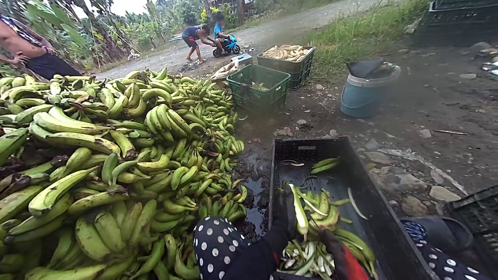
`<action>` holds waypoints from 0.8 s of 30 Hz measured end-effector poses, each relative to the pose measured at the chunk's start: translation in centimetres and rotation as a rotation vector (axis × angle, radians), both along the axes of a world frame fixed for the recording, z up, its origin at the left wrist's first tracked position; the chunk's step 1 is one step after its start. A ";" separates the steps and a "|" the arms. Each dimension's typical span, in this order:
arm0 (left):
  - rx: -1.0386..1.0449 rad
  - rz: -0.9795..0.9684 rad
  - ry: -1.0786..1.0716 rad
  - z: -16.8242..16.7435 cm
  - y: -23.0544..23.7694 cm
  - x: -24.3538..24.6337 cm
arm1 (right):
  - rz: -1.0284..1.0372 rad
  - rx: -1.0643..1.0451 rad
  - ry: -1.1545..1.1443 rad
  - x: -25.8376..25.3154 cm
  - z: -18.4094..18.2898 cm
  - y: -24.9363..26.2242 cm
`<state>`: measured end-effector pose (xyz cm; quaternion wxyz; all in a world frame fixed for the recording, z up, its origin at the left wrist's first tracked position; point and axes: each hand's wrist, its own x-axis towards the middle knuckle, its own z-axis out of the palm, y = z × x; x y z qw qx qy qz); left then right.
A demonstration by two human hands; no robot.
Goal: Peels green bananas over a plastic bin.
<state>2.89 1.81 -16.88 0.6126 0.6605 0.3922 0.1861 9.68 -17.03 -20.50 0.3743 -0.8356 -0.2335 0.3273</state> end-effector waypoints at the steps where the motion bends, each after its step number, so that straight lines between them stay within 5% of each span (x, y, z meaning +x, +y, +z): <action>1: -0.071 0.030 -0.053 0.2 -0.1 0.0 | -0.020 0.016 0.025 0.0 -0.2 0.0; 4: -0.284 0.136 -0.116 4.6 -1.3 -0.3 | -0.091 0.093 0.104 -0.3 0.6 0.1; 14: -0.242 0.068 -0.118 8.0 -2.1 -1.9 | -0.089 0.085 0.121 -0.5 1.1 0.0; 19: -0.265 0.106 -0.181 7.3 -2.0 -1.2 | -0.067 0.097 0.097 -0.3 0.8 0.2; 22: -0.070 0.003 -0.052 2.8 -0.8 -0.6 | -0.085 0.160 0.134 -0.5 1.3 0.2; 24: -0.129 0.022 -0.125 2.2 -0.8 -0.5 | -0.091 0.152 0.157 -0.5 1.7 0.2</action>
